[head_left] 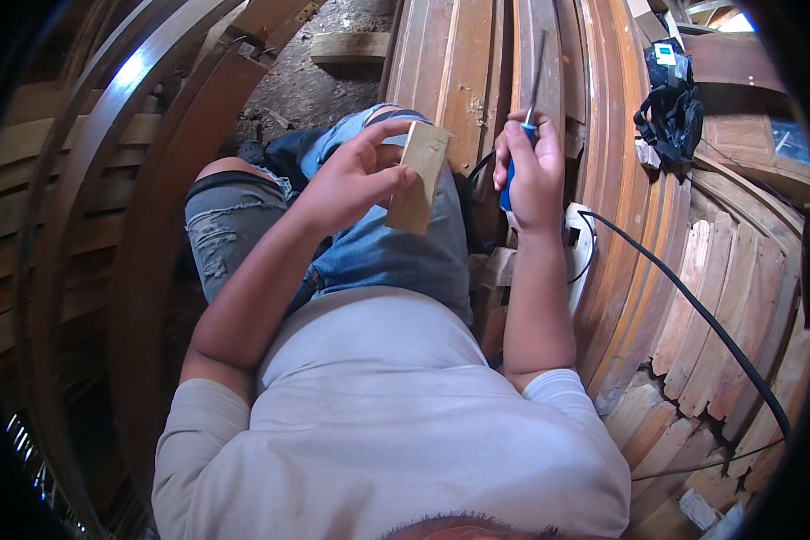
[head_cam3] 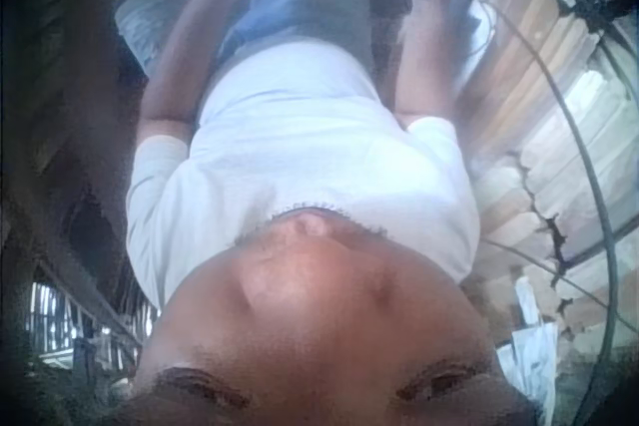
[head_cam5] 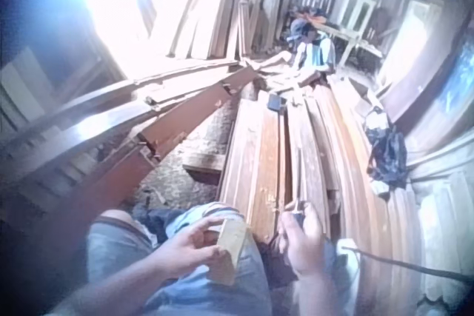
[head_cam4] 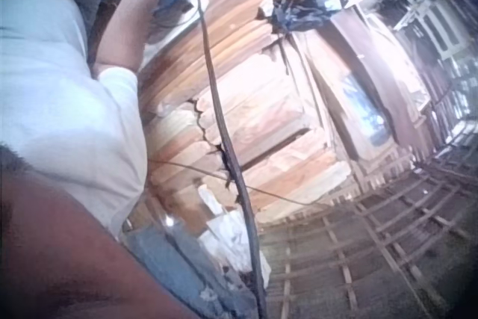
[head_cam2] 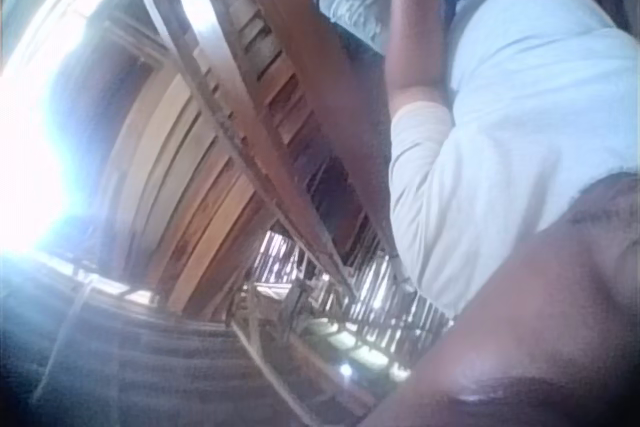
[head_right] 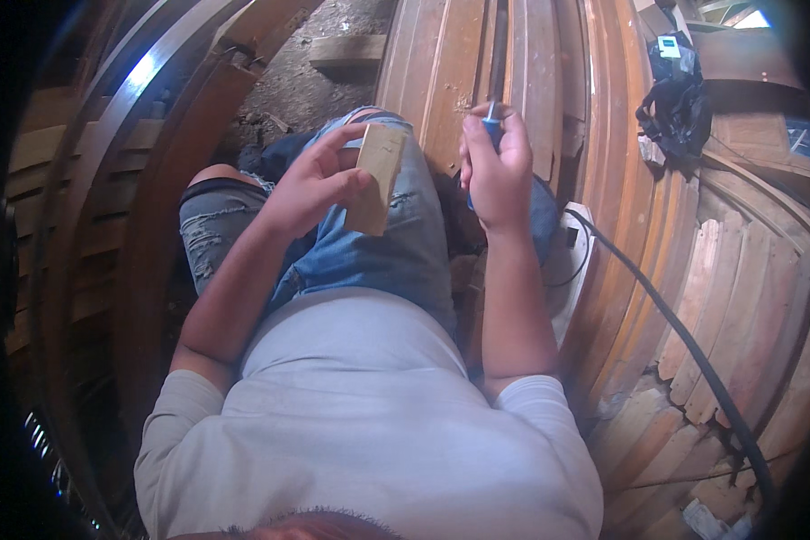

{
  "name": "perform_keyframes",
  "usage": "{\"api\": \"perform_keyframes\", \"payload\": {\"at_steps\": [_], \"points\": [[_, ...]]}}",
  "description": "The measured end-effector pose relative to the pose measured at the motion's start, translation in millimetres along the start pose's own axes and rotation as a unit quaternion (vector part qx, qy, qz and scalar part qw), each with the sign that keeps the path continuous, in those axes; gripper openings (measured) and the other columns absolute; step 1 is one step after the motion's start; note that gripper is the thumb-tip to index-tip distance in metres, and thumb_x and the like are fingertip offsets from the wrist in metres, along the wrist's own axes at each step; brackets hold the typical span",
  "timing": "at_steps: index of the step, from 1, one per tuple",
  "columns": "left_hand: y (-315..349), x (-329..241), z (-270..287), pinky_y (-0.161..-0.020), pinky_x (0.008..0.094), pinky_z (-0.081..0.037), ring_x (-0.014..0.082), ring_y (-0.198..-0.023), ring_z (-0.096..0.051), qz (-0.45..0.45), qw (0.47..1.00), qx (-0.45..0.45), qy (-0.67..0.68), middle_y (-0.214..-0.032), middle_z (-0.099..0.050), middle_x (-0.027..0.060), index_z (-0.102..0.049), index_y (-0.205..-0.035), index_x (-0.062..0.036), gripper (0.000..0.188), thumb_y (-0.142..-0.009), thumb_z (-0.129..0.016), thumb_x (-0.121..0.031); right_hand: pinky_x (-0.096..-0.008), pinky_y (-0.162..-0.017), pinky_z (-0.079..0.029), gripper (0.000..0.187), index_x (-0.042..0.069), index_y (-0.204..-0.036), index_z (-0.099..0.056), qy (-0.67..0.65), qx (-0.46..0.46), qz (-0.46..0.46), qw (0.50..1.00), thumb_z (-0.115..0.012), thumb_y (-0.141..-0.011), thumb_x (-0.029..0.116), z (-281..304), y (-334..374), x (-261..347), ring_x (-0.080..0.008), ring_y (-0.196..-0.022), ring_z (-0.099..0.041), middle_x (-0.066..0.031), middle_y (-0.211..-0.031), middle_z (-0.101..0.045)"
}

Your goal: The person sits on the ground and uses a chisel to carve a small rectangular block of wood held in their lap. They repeatedly chip away at the wood surface, occasionally pausing to inspect the piece or adjust their grip.

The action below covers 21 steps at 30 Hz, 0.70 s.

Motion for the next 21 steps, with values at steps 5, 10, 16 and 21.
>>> {"api": "perform_keyframes", "payload": {"at_steps": [5, 10, 16, 21], "points": [[-3.8, 6.7, -0.2, -0.089, 0.0347, -0.062, 0.0199, -0.108, -0.074, -0.006, 0.999, -0.009, 0.048, -0.13, -0.074, 0.018, -0.044, -0.158, -0.0013, 0.054, -0.109, -0.059, -0.019, -0.0248, -0.057, -0.046, 0.024, 0.006, -0.132, -0.059, 0.005, 0.099, -0.074, 0.992, -0.05, -0.117, 0.023, 14.2, 34.9, -24.7, -0.0076, -0.063, -0.055, -0.0018, -0.083, -0.061], [-3.6, 15.2, 5.4, -0.085, 0.0358, -0.065, 0.0259, -0.109, -0.075, 0.033, 0.995, 0.005, 0.092, -0.133, -0.07, 0.0247, -0.04, -0.163, -0.0026, 0.062, -0.107, -0.05, -0.027, -0.0262, -0.061, -0.052, 0.024, 0.005, -0.131, -0.056, -0.027, 0.141, -0.189, 0.971, -0.054, -0.116, 0.024, -2.1, 84.2, -43.8, -0.0104, -0.074, -0.063, -0.0052, -0.087, -0.066], [-1.6, 11.5, -1.7, -0.086, 0.0453, -0.067, 0.0312, -0.104, -0.075, 0.049, 0.986, -0.038, 0.154, -0.13, -0.068, 0.0233, -0.033, -0.165, -0.007, 0.06, -0.108, -0.049, -0.02, -0.0258, -0.058, -0.047, 0.028, 0.006, -0.121, -0.057, -0.16, 0.189, -0.213, 0.945, -0.05, -0.119, 0.033, -19.2, 114.8, -59.5, -0.0113, -0.067, -0.06, -0.0066, -0.079, -0.064], [-2.2, -1.1, -2.1, -0.097, 0.0452, -0.06, 0.0292, -0.114, -0.07, -0.039, 0.995, -0.043, 0.083, -0.138, -0.061, 0.0199, -0.026, -0.17, -0.0082, 0.081, -0.1, -0.066, -0.017, -0.0269, -0.057, -0.047, 0.026, 0.007, -0.12, -0.059, -0.185, 0.194, -0.232, 0.935, -0.05, -0.119, 0.032, -44.9, 116.3, -57.3, -0.0118, -0.061, -0.056, -0.0052, -0.076, -0.062]]}}
Point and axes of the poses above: each hand's wrist, its own y-axis away from the middle knuckle, its own z-axis out of the back of the hand, x = y × z, the point moved 4 cm from there along -y, towards the middle knuckle
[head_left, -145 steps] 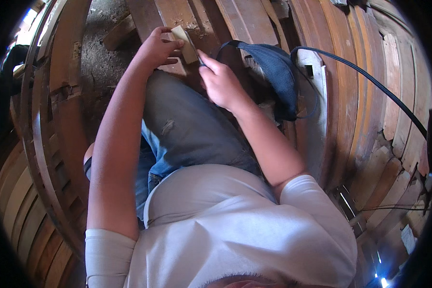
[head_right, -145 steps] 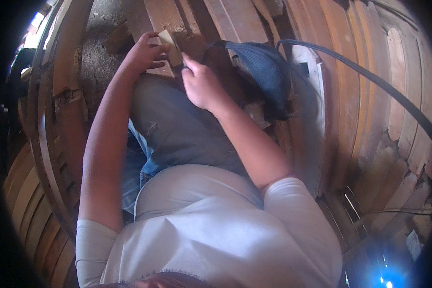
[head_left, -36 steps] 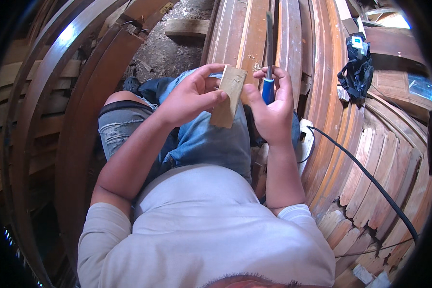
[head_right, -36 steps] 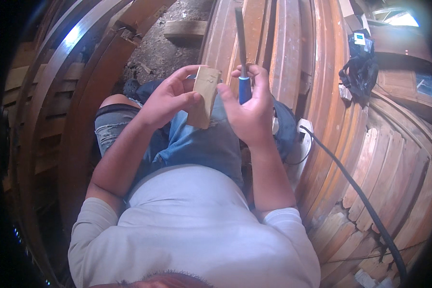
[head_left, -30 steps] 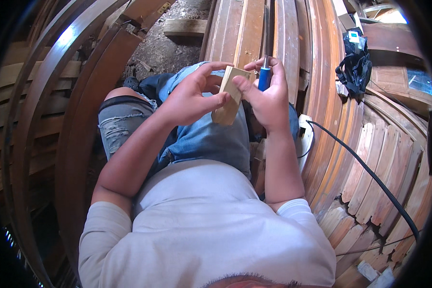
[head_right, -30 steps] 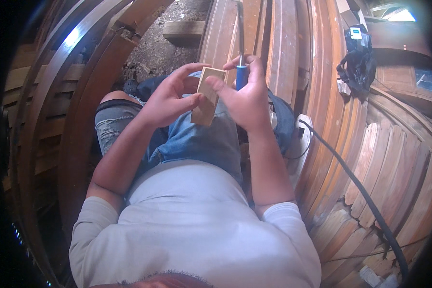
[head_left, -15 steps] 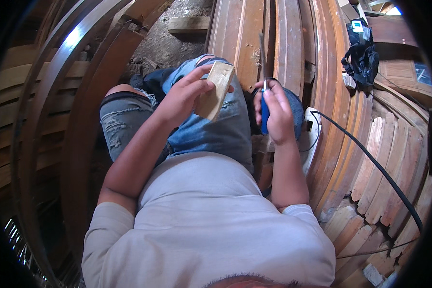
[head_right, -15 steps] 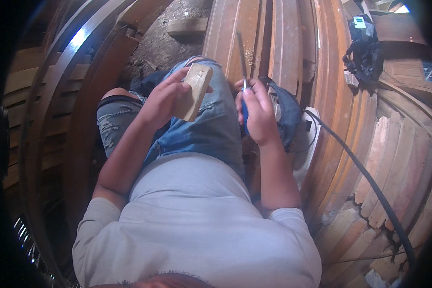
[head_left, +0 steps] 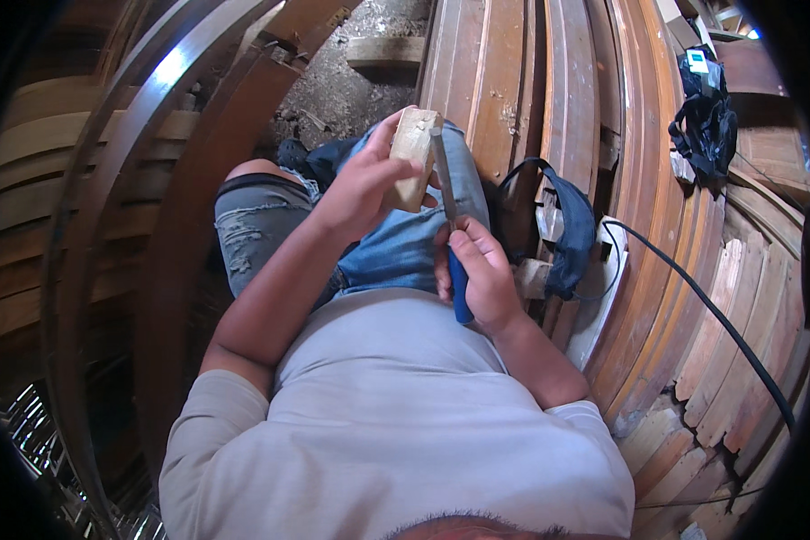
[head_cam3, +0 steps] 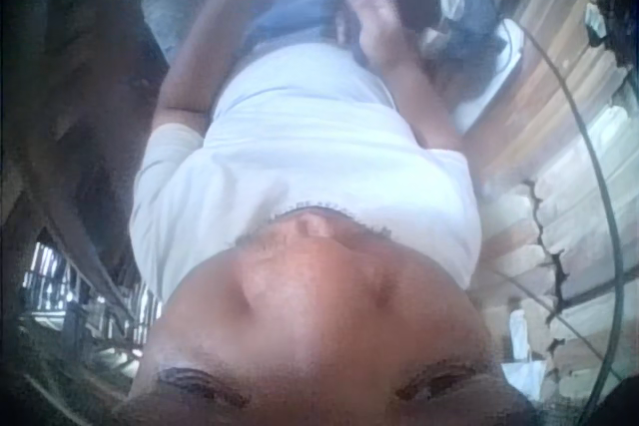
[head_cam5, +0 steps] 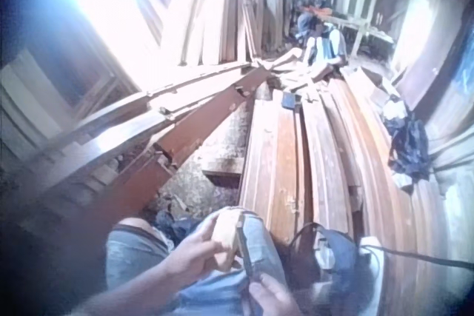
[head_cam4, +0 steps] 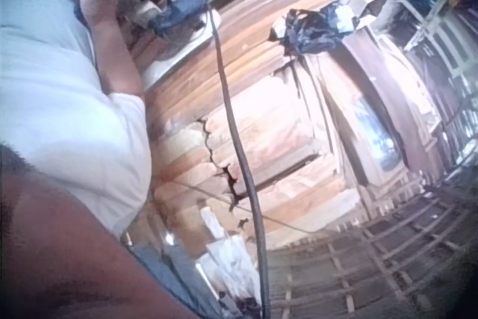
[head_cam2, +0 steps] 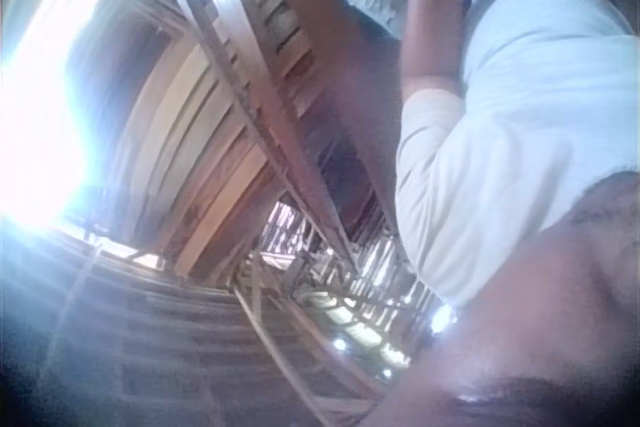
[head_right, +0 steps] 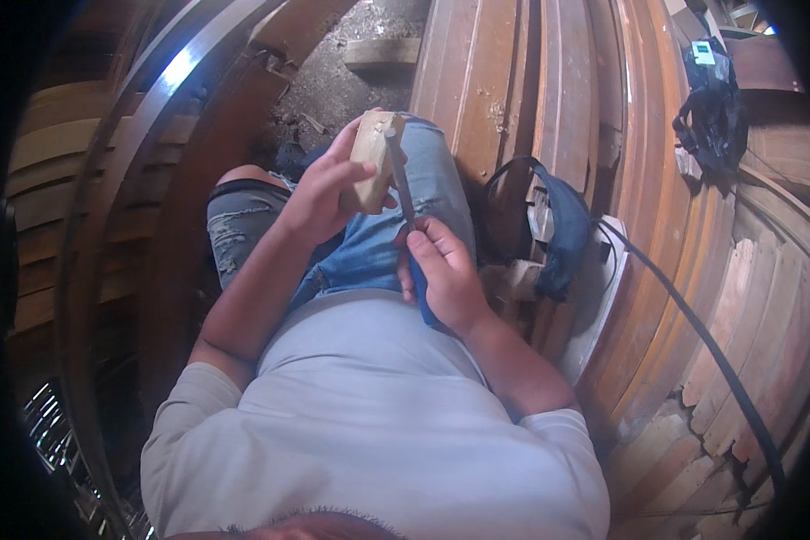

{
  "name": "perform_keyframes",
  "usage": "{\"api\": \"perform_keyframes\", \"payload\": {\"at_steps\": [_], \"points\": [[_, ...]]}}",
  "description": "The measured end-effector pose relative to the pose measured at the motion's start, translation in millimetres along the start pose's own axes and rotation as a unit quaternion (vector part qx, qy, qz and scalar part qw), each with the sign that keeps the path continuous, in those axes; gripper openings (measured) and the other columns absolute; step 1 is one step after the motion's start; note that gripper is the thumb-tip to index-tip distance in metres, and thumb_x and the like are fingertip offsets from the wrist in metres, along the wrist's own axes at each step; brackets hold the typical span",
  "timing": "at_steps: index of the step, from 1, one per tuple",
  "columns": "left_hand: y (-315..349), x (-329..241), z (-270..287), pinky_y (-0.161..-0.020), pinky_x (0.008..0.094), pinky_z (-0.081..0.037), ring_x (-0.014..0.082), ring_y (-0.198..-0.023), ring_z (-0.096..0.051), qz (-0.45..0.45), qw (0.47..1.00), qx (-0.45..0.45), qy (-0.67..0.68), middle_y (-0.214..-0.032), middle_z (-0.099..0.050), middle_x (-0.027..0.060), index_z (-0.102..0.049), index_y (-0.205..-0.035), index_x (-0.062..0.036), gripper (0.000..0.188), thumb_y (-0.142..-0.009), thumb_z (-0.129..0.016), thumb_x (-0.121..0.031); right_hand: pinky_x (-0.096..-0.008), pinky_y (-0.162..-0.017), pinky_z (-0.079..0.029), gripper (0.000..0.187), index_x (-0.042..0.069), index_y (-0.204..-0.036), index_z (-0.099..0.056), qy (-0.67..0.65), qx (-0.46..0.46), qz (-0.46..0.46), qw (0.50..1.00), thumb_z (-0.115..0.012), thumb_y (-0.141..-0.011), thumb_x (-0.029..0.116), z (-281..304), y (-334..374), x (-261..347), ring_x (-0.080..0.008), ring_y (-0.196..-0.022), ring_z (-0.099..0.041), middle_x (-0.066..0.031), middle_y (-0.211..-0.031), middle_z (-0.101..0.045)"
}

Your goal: The person sits on the ground and uses a chisel to carve a small rectangular block of wood held in their lap. They repeatedly chip away at the wood surface, occasionally pausing to inspect the piece or adjust their grip.

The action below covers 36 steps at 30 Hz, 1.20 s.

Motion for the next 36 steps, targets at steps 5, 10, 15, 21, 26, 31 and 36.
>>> {"api": "perform_keyframes", "payload": {"at_steps": [5, 10, 15, 21, 26, 31, 36], "points": [[4.8, -24.3, -4.4, -0.097, 0.0409, -0.057, 0.0275, -0.122, -0.067, -0.072, 0.994, -0.031, -0.077, -0.142, -0.059, 0.0203, -0.02, -0.174, -0.0062, 0.09, -0.103, -0.074, -0.017, -0.0269, -0.058, -0.047, 0.022, 0.009, -0.118, -0.058, -0.007, 0.037, -0.019, 0.999, -0.049, -0.119, 0.029, -23.6, -11.3, 16.0, -0.0119, -0.062, -0.057, -0.0042, -0.077, -0.062], [12.1, -41.1, 3.6, -0.097, 0.039, -0.058, 0.022, -0.111, -0.072, -0.108, 0.988, -0.052, -0.097, -0.14, -0.067, 0.0176, -0.016, -0.176, -0.012, 0.086, -0.109, -0.07, -0.018, -0.0271, -0.057, -0.045, 0.032, 0.008, -0.108, -0.059, -0.036, 0.115, -0.033, 0.992, -0.046, -0.121, 0.035, -39.0, -17.1, 15.4, -0.0113, -0.061, -0.055, -0.0033, -0.075, -0.059], [22.1, -47.8, -4.5, -0.088, 0.0379, -0.061, 0.0214, -0.104, -0.07, -0.17, 0.968, -0.087, -0.162, -0.131, -0.066, 0.0178, -0.023, -0.175, -0.0192, 0.08, -0.109, -0.069, -0.021, -0.0274, -0.056, -0.045, 0.041, 0.007, -0.104, -0.059, -0.025, 0.117, -0.015, 0.993, -0.043, -0.122, 0.04, -48.7, -16.3, 8.4, -0.0111, -0.06, -0.053, -0.002, -0.072, -0.055], [32.0, -45.7, -21.5, -0.089, 0.034, -0.058, 0.0162, -0.102, -0.068, -0.217, 0.933, -0.123, -0.259, -0.124, -0.067, 0.0132, -0.023, -0.174, -0.0189, 0.074, -0.113, -0.065, -0.022, -0.0282, -0.053, -0.044, 0.043, 0.007, -0.102, -0.059, -0.008, 0.122, 0.025, 0.992, -0.042, -0.122, 0.04, -46.9, -10.3, 5.5, -0.0111, -0.059, -0.052, -0.0022, -0.071, -0.054], [41.3, -32.6, -36.2, -0.089, 0.0337, -0.058, 0.0156, -0.101, -0.067, -0.197, 0.928, -0.152, -0.276, -0.122, -0.066, 0.0126, -0.021, -0.175, -0.0175, 0.073, -0.114, -0.062, -0.022, -0.0293, -0.051, -0.042, 0.044, 0.006, -0.1, -0.059, -0.032, 0.136, 0.01, 0.99, -0.041, -0.122, 0.04, -37.5, -4.4, -4.5, -0.0119, -0.056, -0.051, -0.0031, -0.071, -0.056], [49.9, -20.5, -48.1, -0.088, 0.0347, -0.058, 0.0163, -0.103, -0.067, -0.147, 0.954, -0.125, -0.228, -0.124, -0.066, 0.0137, -0.017, -0.176, -0.0114, 0.078, -0.114, -0.063, -0.024, -0.0305, -0.052, -0.042, 0.055, 0.004, -0.096, -0.058, -0.014, 0.125, 0.014, 0.992, -0.042, -0.12, 0.05, -38.4, 1.1, -0.1, -0.0144, -0.054, -0.048, -0.0053, -0.064, -0.052], [43.1, -26.2, -49.3, -0.085, 0.035, -0.059, 0.0172, -0.102, -0.068, -0.186, 0.939, -0.141, -0.251, -0.126, -0.065, 0.014, -0.019, -0.175, -0.0082, 0.081, -0.112, -0.067, -0.027, -0.0303, -0.051, -0.042, 0.056, 0.003, -0.097, -0.06, -0.015, 0.133, -0.009, 0.991, -0.043, -0.119, 0.052, -31.4, 7.3, -4.2, -0.0145, -0.053, -0.049, -0.0059, -0.064, -0.053]]}}
Point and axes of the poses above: each hand's wrist, its own y-axis away from the middle knuckle, its own z-axis out of the back of the hand, x = y × z, the point moved 4 cm from there along -y, towards the middle knuckle
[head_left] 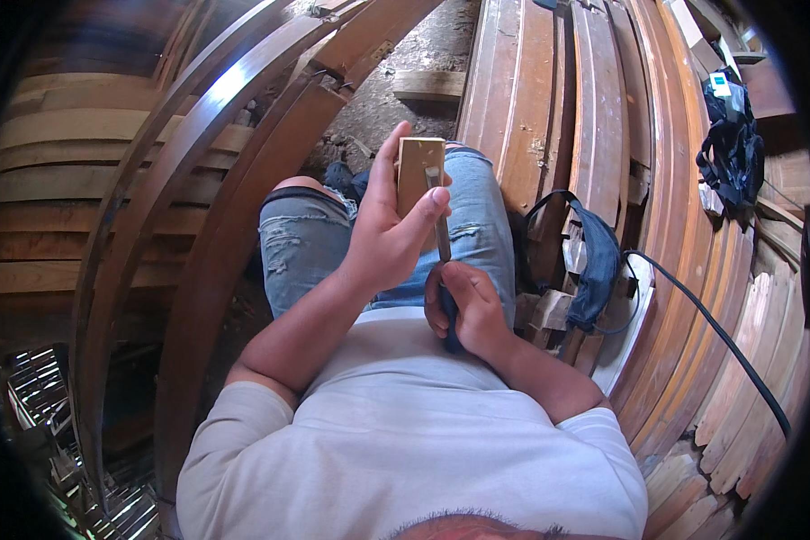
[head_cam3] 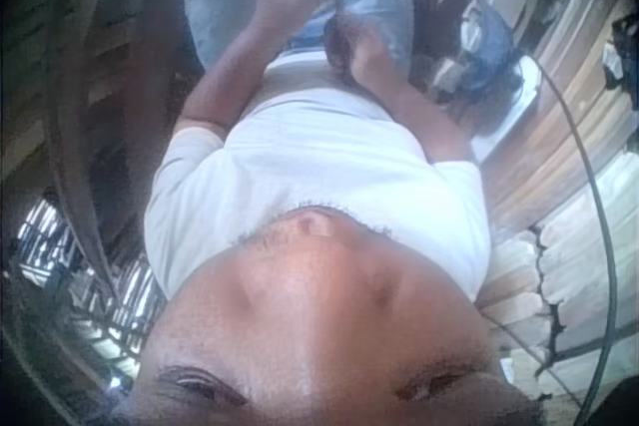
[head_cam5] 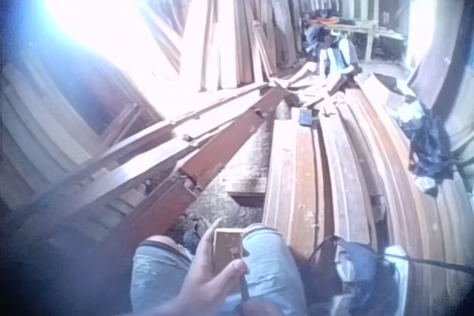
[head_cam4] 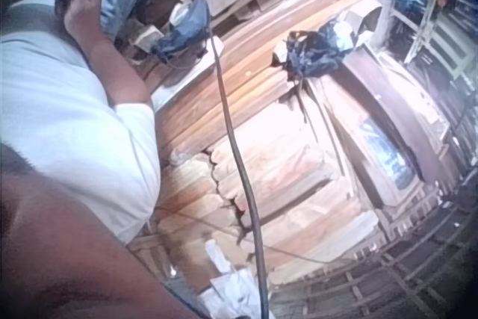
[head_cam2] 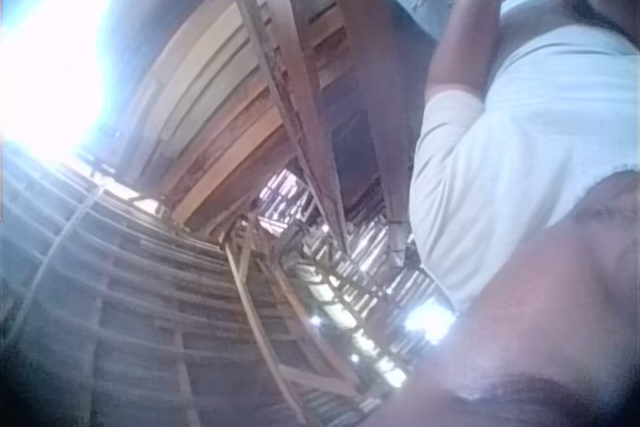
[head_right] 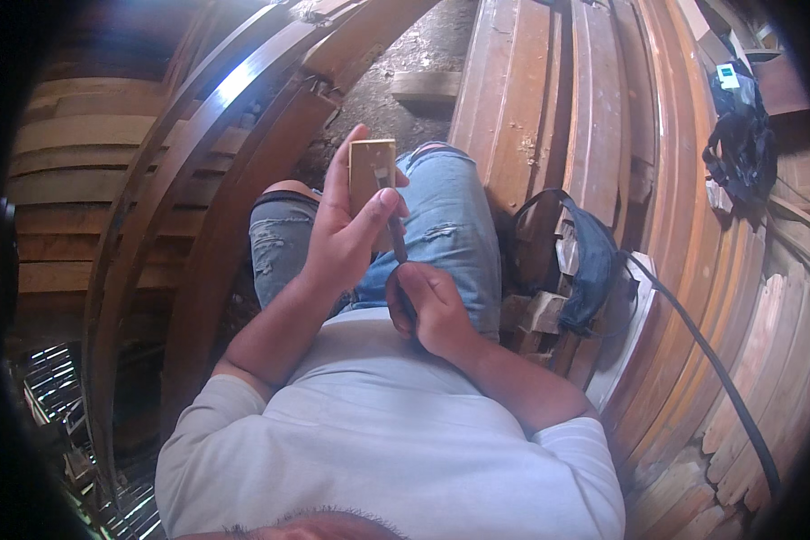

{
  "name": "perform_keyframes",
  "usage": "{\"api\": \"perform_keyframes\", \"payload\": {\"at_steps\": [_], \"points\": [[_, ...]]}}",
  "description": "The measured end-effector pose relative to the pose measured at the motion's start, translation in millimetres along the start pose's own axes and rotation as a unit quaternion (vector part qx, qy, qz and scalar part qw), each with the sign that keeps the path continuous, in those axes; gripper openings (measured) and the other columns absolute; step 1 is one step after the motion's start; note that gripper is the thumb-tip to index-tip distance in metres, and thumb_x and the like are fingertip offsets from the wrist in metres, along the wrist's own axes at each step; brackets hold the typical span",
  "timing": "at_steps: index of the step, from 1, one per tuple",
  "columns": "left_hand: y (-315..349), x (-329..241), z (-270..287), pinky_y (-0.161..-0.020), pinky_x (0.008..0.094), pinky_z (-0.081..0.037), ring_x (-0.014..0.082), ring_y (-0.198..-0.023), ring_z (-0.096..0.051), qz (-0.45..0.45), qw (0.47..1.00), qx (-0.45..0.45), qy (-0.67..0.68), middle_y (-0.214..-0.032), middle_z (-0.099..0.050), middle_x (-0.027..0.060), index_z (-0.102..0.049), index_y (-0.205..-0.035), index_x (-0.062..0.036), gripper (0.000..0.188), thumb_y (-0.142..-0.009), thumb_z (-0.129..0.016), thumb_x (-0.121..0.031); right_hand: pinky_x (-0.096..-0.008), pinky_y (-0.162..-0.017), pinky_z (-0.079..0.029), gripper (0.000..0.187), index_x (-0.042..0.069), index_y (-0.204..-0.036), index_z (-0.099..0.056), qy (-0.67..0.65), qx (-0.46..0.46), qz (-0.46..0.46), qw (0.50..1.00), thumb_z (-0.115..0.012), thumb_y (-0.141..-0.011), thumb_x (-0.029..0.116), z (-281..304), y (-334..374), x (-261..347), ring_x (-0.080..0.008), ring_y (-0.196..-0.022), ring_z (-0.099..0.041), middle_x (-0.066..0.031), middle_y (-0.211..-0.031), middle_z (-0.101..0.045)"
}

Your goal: The person sits on the ground and uses a chisel to carve a small rectangular block of wood held in their lap. They repeatedly chip away at the wood surface, occasionally pausing to inspect the piece or adjust their grip.

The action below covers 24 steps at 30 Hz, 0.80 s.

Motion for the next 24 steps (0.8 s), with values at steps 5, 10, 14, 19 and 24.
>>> {"api": "perform_keyframes", "payload": {"at_steps": [5, 10, 14, 19, 24], "points": [[-2.4, -3.1, -1.0, -0.082, 0.0328, -0.059, 0.0161, -0.1, -0.068, 0.001, 1.0, 0.0, 0.003, -0.125, -0.065, 0.0132, -0.022, -0.173, -0.0079, 0.076, -0.113, -0.064, -0.026, -0.0301, -0.051, -0.042, 0.057, 0.003, -0.098, -0.061, 0.001, 0.001, -0.001, 1.0, -0.044, -0.119, 0.054, -0.8, 0.2, 3.5, -0.0144, -0.052, -0.049, -0.0063, -0.065, -0.054], [5.7, 5.4, -3.0, -0.081, 0.0317, -0.059, 0.0147, -0.096, -0.068, 0.069, 0.997, 0.038, 0.023, -0.122, -0.066, 0.0121, -0.028, -0.17, -0.0083, 0.066, -0.116, -0.059, -0.029, -0.0291, -0.051, -0.041, 0.047, 0.004, -0.105, -0.061, -0.042, 0.024, -0.007, 0.999, -0.042, -0.122, 0.044, 0.8, -1.6, 1.6, -0.0125, -0.054, -0.05, -0.0039, -0.069, -0.056], [6.9, 9.0, -4.5, -0.081, 0.0318, -0.059, 0.0148, -0.095, -0.068, 0.027, 0.999, 0.028, -0.009, -0.123, -0.065, 0.0126, -0.029, -0.169, -0.0091, 0.063, -0.117, -0.056, -0.031, -0.0285, -0.052, -0.041, 0.046, 0.004, -0.111, -0.06, -0.037, 0.016, 0.003, 0.999, -0.041, -0.122, 0.045, 2.0, -1.7, -1.2, -0.0123, -0.053, -0.05, -0.004, -0.07, -0.056], [-0.1, 4.8, -3.1, -0.082, 0.0322, -0.059, 0.0154, -0.096, -0.068, -0.001, 1.0, 0.01, 0.012, -0.123, -0.064, 0.0133, -0.028, -0.169, -0.0094, 0.064, -0.116, -0.058, -0.029, -0.0279, -0.053, -0.041, 0.048, 0.004, -0.112, -0.06, -0.025, 0.034, 0.005, 0.999, -0.039, -0.122, 0.046, 4.5, -4.0, -0.7, -0.0118, -0.055, -0.049, -0.0042, -0.072, -0.056], [0.9, 6.3, 0.6, -0.082, 0.0313, -0.058, 0.0147, -0.095, -0.067, -0.033, 0.997, 0.005, -0.065, -0.121, -0.065, 0.0122, -0.03, -0.167, -0.0082, 0.063, -0.116, -0.059, -0.029, -0.0274, -0.054, -0.041, 0.05, 0.004, -0.11, -0.06, -0.019, 0.041, 0.014, 0.999, -0.039, -0.122, 0.047, 2.5, -4.8, -0.1, -0.0115, -0.055, -0.05, -0.0039, -0.071, -0.056]]}}
Point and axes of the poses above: each hand's wrist, its own y-axis away from the middle knuckle, its own z-axis out of the back of the hand, x = y × z, the point moved 4 cm from there along -y, towards the middle knuckle
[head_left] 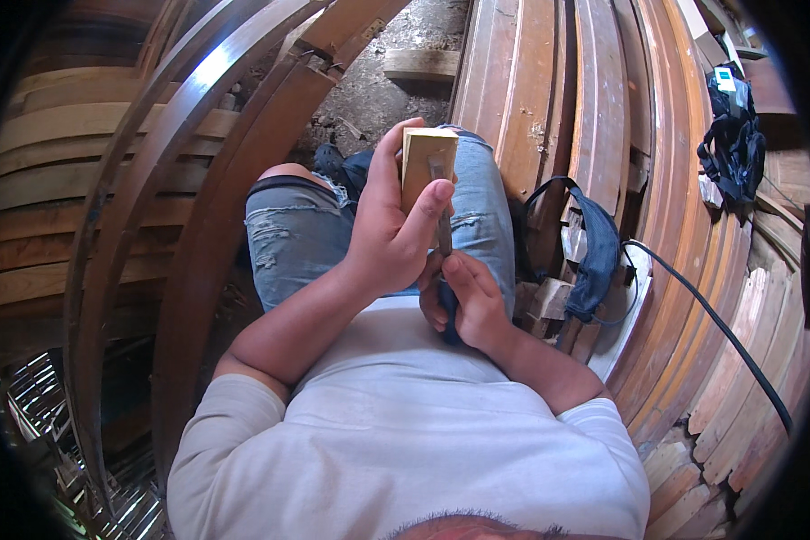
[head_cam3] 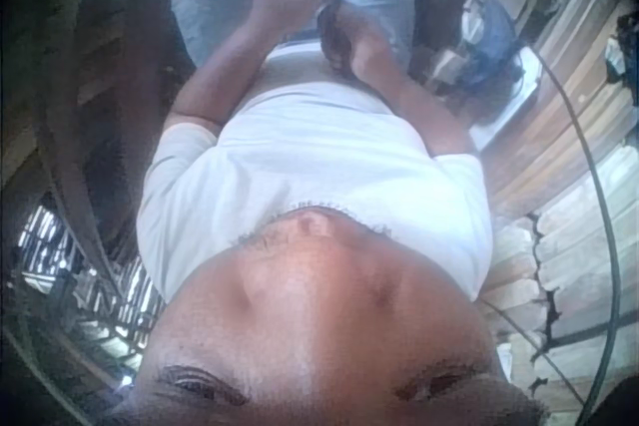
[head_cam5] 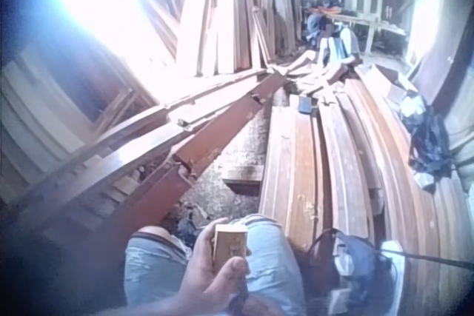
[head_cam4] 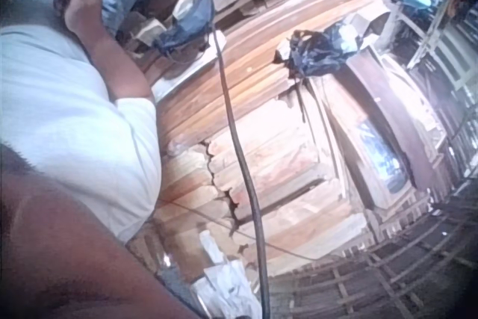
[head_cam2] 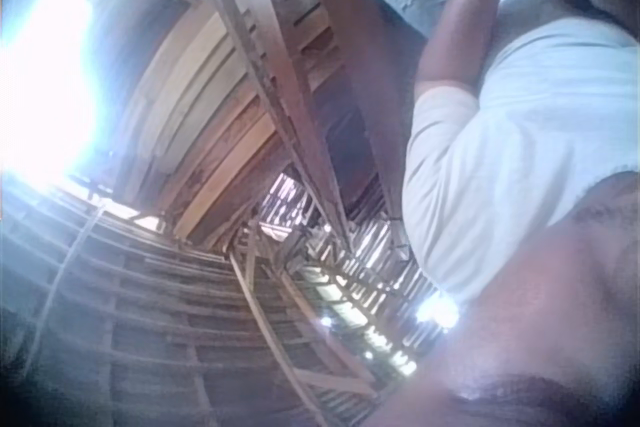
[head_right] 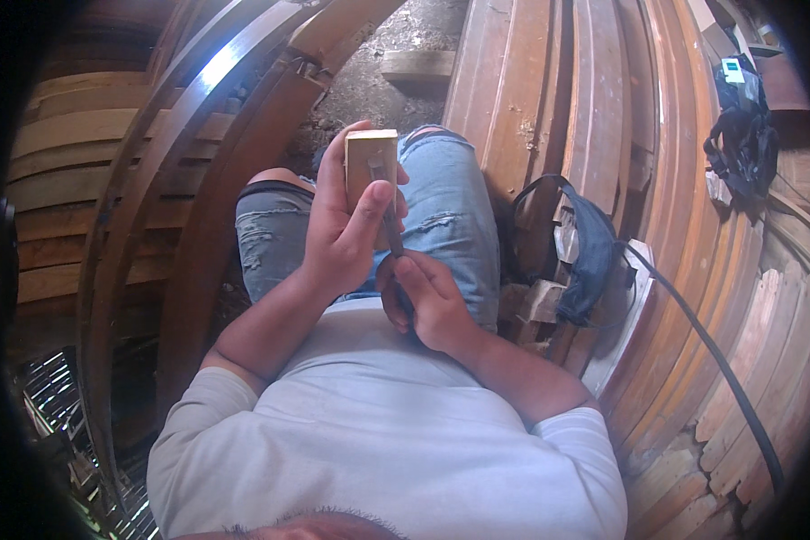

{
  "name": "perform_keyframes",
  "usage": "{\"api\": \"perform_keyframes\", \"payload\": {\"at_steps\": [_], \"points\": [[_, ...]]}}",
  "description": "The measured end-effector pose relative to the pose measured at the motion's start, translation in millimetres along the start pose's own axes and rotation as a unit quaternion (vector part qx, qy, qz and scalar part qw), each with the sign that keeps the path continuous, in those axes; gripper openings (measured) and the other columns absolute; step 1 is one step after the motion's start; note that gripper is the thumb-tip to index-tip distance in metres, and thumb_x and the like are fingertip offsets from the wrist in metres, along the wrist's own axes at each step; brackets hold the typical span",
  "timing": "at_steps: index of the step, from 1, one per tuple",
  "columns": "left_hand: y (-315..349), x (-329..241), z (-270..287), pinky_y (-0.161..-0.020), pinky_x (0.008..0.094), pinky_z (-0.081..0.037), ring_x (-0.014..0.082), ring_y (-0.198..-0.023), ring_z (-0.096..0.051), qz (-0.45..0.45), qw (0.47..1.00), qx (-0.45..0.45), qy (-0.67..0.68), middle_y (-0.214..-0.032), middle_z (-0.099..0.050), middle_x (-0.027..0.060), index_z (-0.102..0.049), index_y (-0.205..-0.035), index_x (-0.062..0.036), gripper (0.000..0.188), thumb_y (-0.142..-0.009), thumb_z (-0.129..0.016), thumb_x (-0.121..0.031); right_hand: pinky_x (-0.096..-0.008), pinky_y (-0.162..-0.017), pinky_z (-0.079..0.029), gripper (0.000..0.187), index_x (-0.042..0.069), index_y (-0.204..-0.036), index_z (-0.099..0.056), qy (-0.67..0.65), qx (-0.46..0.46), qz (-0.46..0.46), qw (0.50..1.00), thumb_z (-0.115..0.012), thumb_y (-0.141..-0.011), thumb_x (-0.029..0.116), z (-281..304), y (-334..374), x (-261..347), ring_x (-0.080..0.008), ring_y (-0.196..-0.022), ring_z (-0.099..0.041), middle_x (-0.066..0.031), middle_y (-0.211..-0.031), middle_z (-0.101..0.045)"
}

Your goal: The person sits on the ground and uses a chisel to carve a small rectangular block of wood held in their lap. They repeatedly chip away at the wood surface, occasionally pausing to inspect the piece or adjust their grip.

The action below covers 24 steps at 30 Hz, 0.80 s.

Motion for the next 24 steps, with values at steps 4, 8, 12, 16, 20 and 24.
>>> {"api": "perform_keyframes", "payload": {"at_steps": [4, 8, 12, 16, 20, 24], "points": [[-2.4, 1.4, 5.2, -0.081, 0.0307, -0.057, 0.0141, -0.095, -0.067, -0.018, 0.996, -0.001, -0.082, -0.118, -0.065, 0.0113, -0.032, -0.166, -0.0072, 0.062, -0.116, -0.06, -0.03, -0.0275, -0.054, -0.041, 0.051, 0.004, -0.108, -0.061, -0.008, 0.001, 0.002, 1.0, -0.038, -0.122, 0.047, 0.7, -1.0, 0.0, -0.0116, -0.055, -0.05, -0.0039, -0.069, -0.055], [-3.1, 0.7, 4.8, -0.082, 0.0303, -0.057, 0.0137, -0.095, -0.066, -0.006, 0.997, -0.001, -0.078, -0.117, -0.065, 0.011, -0.033, -0.165, -0.0071, 0.061, -0.116, -0.06, -0.032, -0.0279, -0.053, -0.042, 0.051, 0.003, -0.108, -0.061, 0.006, -0.008, 0.004, 1.0, -0.038, -0.122, 0.048, -0.4, -2.5, 0.9, -0.0118, -0.055, -0.05, -0.0042, -0.069, -0.055], [2.1, 7.9, -4.1, -0.082, 0.0297, -0.057, 0.0132, -0.095, -0.066, 0.004, 1.0, -0.01, -0.025, -0.117, -0.063, 0.0109, -0.031, -0.165, -0.0074, 0.061, -0.116, -0.059, -0.033, -0.0287, -0.052, -0.043, 0.048, 0.003, -0.126, -0.059, 0.001, -0.032, -0.002, 0.999, -0.041, -0.121, 0.048, 0.1, -0.8, -4.1, -0.0127, -0.055, -0.052, -0.0048, -0.071, -0.057], [6.7, 11.0, -6.0, -0.082, 0.0296, -0.057, 0.0131, -0.095, -0.065, -0.007, 0.999, -0.007, -0.03, -0.118, -0.062, 0.0111, -0.029, -0.166, -0.0071, 0.062, -0.117, -0.056, -0.032, -0.0282, -0.051, -0.044, 0.054, 0.004, -0.152, -0.047, -0.031, -0.06, 0.014, 0.998, -0.045, -0.12, 0.048, 1.0, 0.1, -12.1, -0.0131, -0.056, -0.055, -0.0051, -0.083, -0.061], [14.1, 13.8, -8.2, -0.083, 0.0301, -0.057, 0.0135, -0.099, -0.065, -0.006, 0.999, -0.006, -0.05, -0.122, -0.062, 0.0114, -0.026, -0.167, -0.0061, 0.063, -0.117, -0.055, -0.031, -0.0283, -0.051, -0.044, 0.06, 0.008, -0.158, -0.041, -0.015, -0.088, 0.012, 0.996, -0.046, -0.118, 0.053, -6.3, 4.0, -8.9, -0.0132, -0.058, -0.056, -0.0053, -0.091, -0.062], [19.5, 18.1, -20.3, -0.086, 0.0303, -0.057, 0.0139, -0.102, -0.065, -0.054, 0.996, -0.006, -0.075, -0.125, -0.062, 0.0119, -0.024, -0.168, -0.0059, 0.066, -0.117, -0.056, -0.032, -0.0297, -0.052, -0.044, 0.063, 0.01, -0.151, -0.046, -0.03, -0.134, 0.017, 0.99, -0.044, -0.116, 0.062, -1.4, 2.0, -13.9, -0.0145, -0.059, -0.055, -0.0061, -0.087, -0.061]]}}
Point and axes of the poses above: each hand's wrist, its own y-axis away from the middle knuckle, its own z-axis out of the back of the hand, x = y × z, the point moved 4 cm from there along -y, towards the middle knuckle
